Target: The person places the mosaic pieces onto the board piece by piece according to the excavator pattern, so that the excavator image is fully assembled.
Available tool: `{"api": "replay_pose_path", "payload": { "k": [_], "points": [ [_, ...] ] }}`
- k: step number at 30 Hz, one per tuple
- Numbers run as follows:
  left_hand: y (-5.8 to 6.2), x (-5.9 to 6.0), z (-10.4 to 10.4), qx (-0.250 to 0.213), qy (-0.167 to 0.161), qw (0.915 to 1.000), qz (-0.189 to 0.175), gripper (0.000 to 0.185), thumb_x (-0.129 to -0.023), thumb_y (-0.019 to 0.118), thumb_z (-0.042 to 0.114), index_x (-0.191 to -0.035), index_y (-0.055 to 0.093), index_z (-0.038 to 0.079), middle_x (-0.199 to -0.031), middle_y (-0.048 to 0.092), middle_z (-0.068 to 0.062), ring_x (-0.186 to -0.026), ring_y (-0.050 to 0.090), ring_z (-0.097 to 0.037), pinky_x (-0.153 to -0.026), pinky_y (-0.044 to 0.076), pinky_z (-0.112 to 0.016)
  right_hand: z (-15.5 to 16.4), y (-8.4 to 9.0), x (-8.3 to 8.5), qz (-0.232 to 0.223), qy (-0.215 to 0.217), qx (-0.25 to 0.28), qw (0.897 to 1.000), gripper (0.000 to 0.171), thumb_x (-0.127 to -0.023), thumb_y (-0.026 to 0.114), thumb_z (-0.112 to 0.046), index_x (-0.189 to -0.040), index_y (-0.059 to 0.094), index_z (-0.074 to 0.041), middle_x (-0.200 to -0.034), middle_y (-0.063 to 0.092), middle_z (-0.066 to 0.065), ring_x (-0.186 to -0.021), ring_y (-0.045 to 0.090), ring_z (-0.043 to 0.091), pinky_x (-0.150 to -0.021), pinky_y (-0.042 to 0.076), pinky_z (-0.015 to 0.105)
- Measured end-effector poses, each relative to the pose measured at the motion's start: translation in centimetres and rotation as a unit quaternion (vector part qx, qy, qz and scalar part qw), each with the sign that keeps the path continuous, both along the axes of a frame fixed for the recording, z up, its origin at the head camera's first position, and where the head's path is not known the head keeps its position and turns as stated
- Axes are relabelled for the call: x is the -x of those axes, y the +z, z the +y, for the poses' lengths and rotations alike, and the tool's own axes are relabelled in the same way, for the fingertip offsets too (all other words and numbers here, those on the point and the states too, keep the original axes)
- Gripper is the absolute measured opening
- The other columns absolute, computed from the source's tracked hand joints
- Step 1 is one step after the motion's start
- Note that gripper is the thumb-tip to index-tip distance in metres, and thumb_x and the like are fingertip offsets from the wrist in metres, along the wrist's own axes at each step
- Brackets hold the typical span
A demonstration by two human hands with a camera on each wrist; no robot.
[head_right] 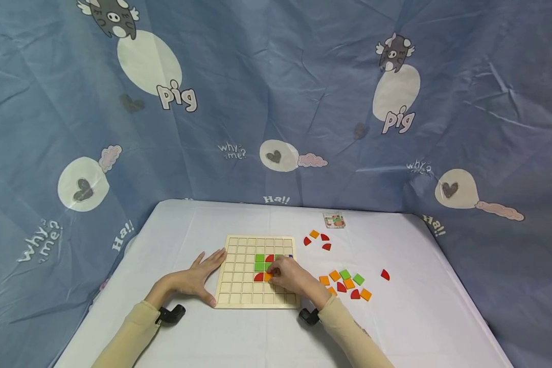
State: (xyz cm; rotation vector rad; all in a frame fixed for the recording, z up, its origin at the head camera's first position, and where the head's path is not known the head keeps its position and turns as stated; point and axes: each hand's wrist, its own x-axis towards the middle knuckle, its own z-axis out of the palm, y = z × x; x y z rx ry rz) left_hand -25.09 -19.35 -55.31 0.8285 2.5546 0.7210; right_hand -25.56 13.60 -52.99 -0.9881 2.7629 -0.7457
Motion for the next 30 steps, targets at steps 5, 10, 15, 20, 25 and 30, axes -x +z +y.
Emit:
{"api": "replay_pose_path", "payload": {
  "k": [5, 10, 15, 20, 25, 30],
  "points": [
    [-0.1, 0.0, 0.0, 0.002, -0.002, 1.0000, 0.002, 0.138, -0.059, 0.083, 0.061, -0.155, 0.003, 0.004, -0.164, -0.005, -0.011, -0.151, -0.005, -0.030, -0.117, -0.012, -0.059, 0.2, -0.1, -0.2, -0.005, -0.013, 0.010, 1.000, 0.018, -0.084, 0.075, -0.019, -0.101, 0.072, -0.013, -0.096, 0.062, -0.004, -0.082, 0.053, 0.006, -0.072, 0.050, 0.019],
    [0.1, -0.1, 0.1, -0.001, 0.002, 1.0000, -0.001, 0.138, -0.058, 0.084, 0.061, -0.155, 0.003, 0.003, -0.163, -0.005, -0.011, -0.151, -0.005, -0.030, -0.117, -0.013, -0.058, 1.9, 0.4, -0.4, -0.029, -0.047, 0.057, 0.997, 0.017, -0.084, 0.076, -0.020, -0.097, 0.068, -0.013, -0.093, 0.061, -0.004, -0.080, 0.054, 0.007, -0.069, 0.049, 0.020],
    [0.3, -0.2, 0.2, -0.004, 0.003, 1.0000, -0.001, 0.137, -0.058, 0.084, 0.059, -0.155, 0.004, 0.003, -0.163, -0.004, -0.012, -0.151, -0.004, -0.030, -0.117, -0.013, -0.059, 5.5, 1.0, -0.7, -0.038, -0.105, 0.070, 0.991, 0.021, -0.081, 0.078, -0.018, -0.094, 0.063, -0.011, -0.087, 0.060, -0.003, -0.078, 0.053, 0.011, -0.065, 0.047, 0.020],
    [0.3, -0.3, 0.2, -0.008, -0.001, 1.0000, 0.001, 0.137, -0.059, 0.084, 0.059, -0.154, 0.004, 0.002, -0.163, -0.003, -0.014, -0.151, -0.004, -0.032, -0.117, -0.012, -0.060, 10.0, 0.8, -0.9, -0.052, -0.160, 0.058, 0.984, 0.024, -0.080, 0.078, -0.018, -0.096, 0.062, -0.011, -0.086, 0.058, -0.003, -0.077, 0.051, 0.012, -0.064, 0.046, 0.021],
    [0.3, -0.4, 0.2, -0.007, 0.001, 1.0000, 0.002, 0.137, -0.059, 0.084, 0.059, -0.154, 0.003, 0.002, -0.163, -0.004, -0.014, -0.151, -0.003, -0.032, -0.117, -0.012, -0.060, 13.8, 0.7, -1.1, -0.067, -0.210, 0.043, 0.974, 0.028, -0.080, 0.079, -0.020, -0.100, 0.061, -0.009, -0.084, 0.058, 0.000, -0.073, 0.050, 0.013, -0.060, 0.044, 0.021],
    [0.4, -0.4, 0.2, -0.007, 0.005, 1.0000, 0.000, 0.139, -0.058, 0.084, 0.061, -0.154, 0.003, 0.003, -0.163, -0.004, -0.014, -0.151, -0.003, -0.032, -0.117, -0.012, -0.059, 15.7, 0.3, -1.0, -0.077, -0.231, 0.019, 0.970, 0.030, -0.079, 0.080, -0.024, -0.099, 0.063, -0.009, -0.087, 0.059, 0.000, -0.076, 0.052, 0.013, -0.067, 0.047, 0.024]
  ]
}}
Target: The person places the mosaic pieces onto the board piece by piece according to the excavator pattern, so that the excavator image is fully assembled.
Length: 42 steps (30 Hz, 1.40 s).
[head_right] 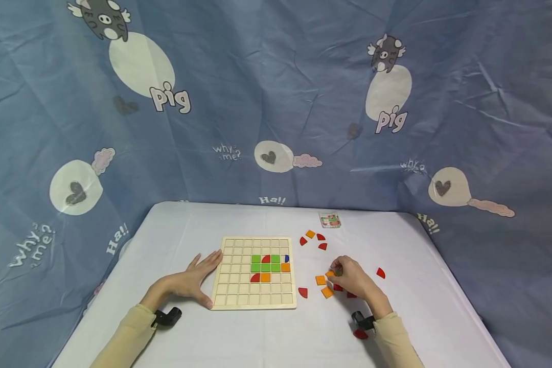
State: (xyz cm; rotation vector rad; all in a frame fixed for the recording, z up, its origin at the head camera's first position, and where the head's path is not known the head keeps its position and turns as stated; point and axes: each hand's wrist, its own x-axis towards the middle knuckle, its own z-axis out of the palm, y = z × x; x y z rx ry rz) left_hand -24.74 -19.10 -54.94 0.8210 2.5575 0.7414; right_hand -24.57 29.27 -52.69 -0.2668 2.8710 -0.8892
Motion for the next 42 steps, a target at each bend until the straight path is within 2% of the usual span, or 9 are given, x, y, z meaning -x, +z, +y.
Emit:
{"api": "replay_pose_path", "payload": {
  "k": [7, 14, 25, 30, 36, 42],
  "points": [
    [-0.2, 0.0, -0.2, 0.004, -0.005, 1.0000, 0.003, 0.137, -0.059, 0.083, 0.060, -0.155, 0.003, 0.003, -0.163, -0.004, -0.012, -0.151, -0.004, -0.031, -0.117, -0.012, -0.059, -0.1, -0.6, 0.3, -0.027, -0.016, -0.013, 0.999, 0.029, -0.077, 0.081, -0.019, -0.097, 0.063, -0.009, -0.087, 0.059, 0.001, -0.078, 0.053, 0.014, -0.072, 0.050, 0.028],
    [0.1, -0.2, -0.1, -0.004, 0.000, 1.0000, 0.001, 0.136, -0.059, 0.085, 0.058, -0.154, 0.004, 0.002, -0.163, -0.003, -0.013, -0.151, -0.003, -0.032, -0.117, -0.012, -0.060, -0.3, -0.5, 0.4, -0.023, -0.023, -0.012, 0.999, 0.033, -0.077, 0.081, -0.017, -0.102, 0.062, -0.006, -0.088, 0.058, 0.003, -0.080, 0.052, 0.016, -0.074, 0.050, 0.030],
    [-0.1, 0.0, -0.1, -0.001, -0.005, 1.0000, 0.004, 0.137, -0.059, 0.084, 0.059, -0.154, 0.004, 0.002, -0.163, -0.004, -0.014, -0.151, -0.004, -0.032, -0.117, -0.012, -0.060, -0.7, -0.4, 0.7, -0.013, -0.003, -0.040, 0.999, 0.025, -0.079, 0.079, -0.016, -0.099, 0.067, -0.007, -0.093, 0.059, 0.002, -0.080, 0.054, 0.014, -0.076, 0.053, 0.031],
    [-0.1, 0.1, -0.2, 0.000, -0.006, 1.0000, 0.004, 0.137, -0.059, 0.084, 0.060, -0.154, 0.004, 0.002, -0.163, -0.004, -0.013, -0.151, -0.004, -0.031, -0.117, -0.013, -0.060, -0.9, -0.4, 0.8, -0.011, 0.002, -0.030, 0.999, 0.024, -0.080, 0.078, -0.013, -0.099, 0.066, -0.006, -0.088, 0.062, 0.001, -0.077, 0.055, 0.013, -0.072, 0.053, 0.028],
    [-0.1, 0.1, -0.2, 0.002, -0.007, 1.0000, 0.005, 0.138, -0.059, 0.084, 0.060, -0.154, 0.003, 0.002, -0.163, -0.004, -0.014, -0.151, -0.004, -0.031, -0.117, -0.013, -0.060, -1.1, -0.4, 0.9, -0.009, -0.010, -0.042, 0.999, 0.022, -0.077, 0.080, -0.016, -0.092, 0.066, -0.007, -0.080, 0.062, 0.000, -0.071, 0.054, 0.012, -0.066, 0.051, 0.025],
    [-0.3, 0.2, -0.2, 0.004, -0.006, 1.0000, 0.006, 0.138, -0.058, 0.083, 0.061, -0.154, 0.003, 0.003, -0.163, -0.004, -0.013, -0.151, -0.005, -0.031, -0.117, -0.012, -0.060, -1.5, -0.4, 1.1, 0.002, -0.002, -0.030, 1.000, 0.026, -0.074, 0.080, -0.016, -0.091, 0.063, -0.008, -0.079, 0.058, 0.000, -0.070, 0.051, 0.012, -0.061, 0.047, 0.022]
  ]
}}
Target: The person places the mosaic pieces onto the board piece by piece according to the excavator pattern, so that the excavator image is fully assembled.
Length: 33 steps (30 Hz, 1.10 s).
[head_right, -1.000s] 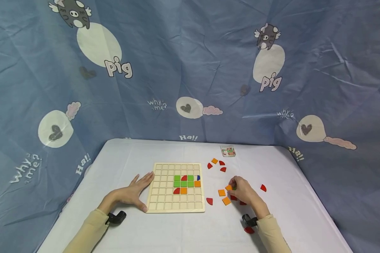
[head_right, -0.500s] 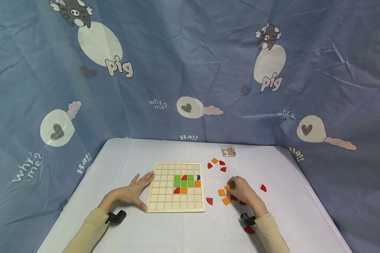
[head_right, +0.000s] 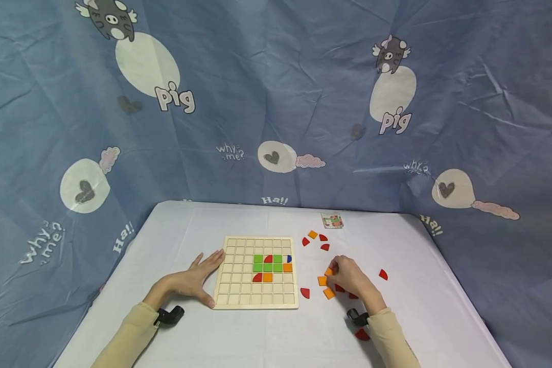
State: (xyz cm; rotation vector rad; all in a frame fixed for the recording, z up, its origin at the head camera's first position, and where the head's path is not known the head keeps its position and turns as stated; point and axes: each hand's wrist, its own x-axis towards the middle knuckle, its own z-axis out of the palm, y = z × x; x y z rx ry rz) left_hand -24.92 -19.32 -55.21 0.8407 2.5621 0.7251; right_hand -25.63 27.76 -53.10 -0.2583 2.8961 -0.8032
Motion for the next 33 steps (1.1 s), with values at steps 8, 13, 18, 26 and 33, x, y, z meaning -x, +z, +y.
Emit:
{"api": "replay_pose_path", "payload": {
  "k": [8, 13, 18, 26, 33],
  "points": [
    [-0.1, -0.1, 0.0, 0.003, 0.005, 1.0000, -0.004, 0.138, -0.058, 0.083, 0.061, -0.155, 0.002, 0.004, -0.163, -0.005, -0.011, -0.151, -0.005, -0.030, -0.117, -0.013, -0.058, -3.1, 0.7, -0.1, 0.047, 0.029, 0.020, 0.998, 0.029, -0.075, 0.081, -0.021, -0.094, 0.062, -0.010, -0.084, 0.055, -0.002, -0.072, 0.048, 0.011, -0.058, 0.043, 0.020],
    [-0.1, -0.1, -0.1, 0.005, 0.004, 1.0000, -0.005, 0.138, -0.059, 0.083, 0.061, -0.155, 0.002, 0.004, -0.163, -0.005, -0.011, -0.151, -0.005, -0.030, -0.117, -0.013, -0.058, -6.5, 0.8, -0.6, 0.053, 0.103, 0.028, 0.993, 0.025, -0.076, 0.079, -0.018, -0.095, 0.063, -0.013, -0.087, 0.057, -0.005, -0.073, 0.049, 0.009, -0.060, 0.044, 0.019],
    [-0.1, -0.1, 0.0, 0.007, 0.004, 1.0000, -0.005, 0.138, -0.059, 0.083, 0.062, -0.155, 0.003, 0.004, -0.163, -0.005, -0.011, -0.151, -0.005, -0.029, -0.117, -0.013, -0.058, -9.6, 0.3, -0.9, 0.065, 0.178, 0.026, 0.982, 0.026, -0.077, 0.079, -0.019, -0.096, 0.064, -0.012, -0.087, 0.057, -0.005, -0.073, 0.050, 0.007, -0.062, 0.046, 0.018],
    [0.0, -0.1, 0.1, 0.011, 0.002, 0.9999, -0.008, 0.137, -0.059, 0.083, 0.061, -0.155, 0.003, 0.004, -0.163, -0.006, -0.010, -0.151, -0.006, -0.029, -0.117, -0.013, -0.058, -11.7, -0.4, -0.8, 0.065, 0.221, 0.017, 0.973, 0.021, -0.080, 0.078, -0.019, -0.096, 0.066, -0.012, -0.088, 0.058, -0.005, -0.077, 0.051, 0.005, -0.068, 0.049, 0.018],
    [0.0, 0.1, 0.0, 0.006, 0.004, 0.9999, -0.011, 0.138, -0.059, 0.083, 0.061, -0.155, 0.003, 0.004, -0.164, -0.006, -0.009, -0.151, -0.007, -0.028, -0.117, -0.014, -0.058, -11.8, 0.4, -0.1, 0.052, 0.229, 0.021, 0.972, 0.018, -0.082, 0.076, -0.015, -0.097, 0.067, -0.009, -0.089, 0.058, -0.004, -0.078, 0.053, 0.008, -0.069, 0.049, 0.020]
  ]
}}
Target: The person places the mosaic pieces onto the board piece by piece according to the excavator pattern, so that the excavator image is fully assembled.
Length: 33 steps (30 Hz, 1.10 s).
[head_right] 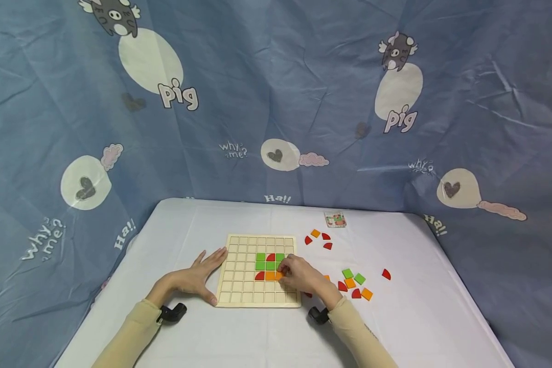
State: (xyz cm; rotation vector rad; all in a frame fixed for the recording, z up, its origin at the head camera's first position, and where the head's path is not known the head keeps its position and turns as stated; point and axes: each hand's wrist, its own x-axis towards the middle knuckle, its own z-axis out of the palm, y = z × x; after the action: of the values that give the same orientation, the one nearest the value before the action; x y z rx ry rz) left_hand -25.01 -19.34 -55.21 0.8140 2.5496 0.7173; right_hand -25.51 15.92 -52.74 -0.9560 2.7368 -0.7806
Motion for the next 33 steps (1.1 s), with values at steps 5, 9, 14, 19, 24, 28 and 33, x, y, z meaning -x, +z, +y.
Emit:
{"api": "replay_pose_path", "payload": {
  "k": [5, 9, 14, 19, 24, 28, 33],
  "points": [
    [-0.01, 0.00, 0.02, -0.002, 0.000, 1.0000, -0.001, 0.138, -0.059, 0.083, 0.062, -0.155, 0.002, 0.005, -0.164, -0.005, -0.010, -0.151, -0.007, -0.028, -0.117, -0.014, -0.057, 0.03, 0.11, 0.14, -0.011, -0.006, 0.001, 1.000, 0.018, -0.082, 0.077, -0.014, -0.097, 0.068, -0.011, -0.089, 0.059, -0.004, -0.078, 0.053, 0.008, -0.068, 0.049, 0.019],
    [-0.07, 0.02, 0.01, -0.001, 0.000, 1.0000, 0.000, 0.138, -0.058, 0.083, 0.062, -0.155, 0.002, 0.005, -0.164, -0.005, -0.010, -0.151, -0.007, -0.028, -0.118, -0.014, -0.057, -0.10, 0.15, 0.01, -0.009, -0.013, -0.001, 1.000, 0.018, -0.081, 0.077, -0.014, -0.096, 0.068, -0.010, -0.089, 0.060, -0.004, -0.077, 0.053, 0.007, -0.069, 0.049, 0.019],
    [0.01, 0.01, 0.00, -0.004, -0.001, 1.0000, 0.000, 0.137, -0.059, 0.083, 0.061, -0.155, 0.003, 0.005, -0.164, -0.005, -0.010, -0.151, -0.006, -0.029, -0.117, -0.014, -0.058, -0.28, 0.16, -0.09, 0.006, -0.017, -0.002, 1.000, 0.016, -0.081, 0.078, -0.015, -0.094, 0.070, -0.010, -0.089, 0.061, -0.003, -0.076, 0.053, 0.007, -0.069, 0.050, 0.020],
    [0.07, -0.01, -0.03, -0.002, 0.001, 1.0000, 0.000, 0.137, -0.058, 0.083, 0.061, -0.155, 0.004, 0.005, -0.164, -0.004, -0.010, -0.151, -0.006, -0.029, -0.118, -0.013, -0.057, -0.43, 0.09, -0.06, 0.017, -0.014, 0.003, 1.000, 0.017, -0.080, 0.079, -0.015, -0.093, 0.069, -0.010, -0.088, 0.060, -0.004, -0.075, 0.052, 0.006, -0.067, 0.049, 0.019],
    [0.08, -0.04, 0.01, 0.003, 0.003, 1.0000, 0.000, 0.138, -0.058, 0.083, 0.063, -0.155, 0.004, 0.005, -0.164, -0.005, -0.009, -0.151, -0.006, -0.028, -0.118, -0.013, -0.057, -0.50, 0.12, -0.13, 0.018, -0.014, 0.002, 1.000, 0.018, -0.080, 0.079, -0.016, -0.094, 0.069, -0.009, -0.087, 0.059, -0.005, -0.075, 0.052, 0.006, -0.066, 0.049, 0.018],
    [0.10, -0.06, 0.03, 0.002, 0.004, 1.0000, 0.001, 0.138, -0.058, 0.083, 0.062, -0.155, 0.004, 0.005, -0.164, -0.005, -0.009, -0.151, -0.006, -0.029, -0.118, -0.013, -0.057, -0.50, 0.16, -0.23, 0.013, -0.013, 0.004, 1.000, 0.018, -0.081, 0.078, -0.016, -0.095, 0.069, -0.009, -0.087, 0.058, -0.004, -0.075, 0.052, 0.008, -0.065, 0.048, 0.019],
    [0.15, -0.08, -0.02, 0.001, -0.001, 1.0000, 0.005, 0.137, -0.059, 0.083, 0.061, -0.155, 0.004, 0.004, -0.164, -0.005, -0.011, -0.151, -0.006, -0.030, -0.117, -0.013, -0.058, -0.48, 0.15, -0.24, 0.011, -0.015, 0.003, 1.000, 0.019, -0.081, 0.079, -0.016, -0.095, 0.069, -0.009, -0.087, 0.058, -0.005, -0.075, 0.052, 0.008, -0.065, 0.048, 0.019]
  ]
}}
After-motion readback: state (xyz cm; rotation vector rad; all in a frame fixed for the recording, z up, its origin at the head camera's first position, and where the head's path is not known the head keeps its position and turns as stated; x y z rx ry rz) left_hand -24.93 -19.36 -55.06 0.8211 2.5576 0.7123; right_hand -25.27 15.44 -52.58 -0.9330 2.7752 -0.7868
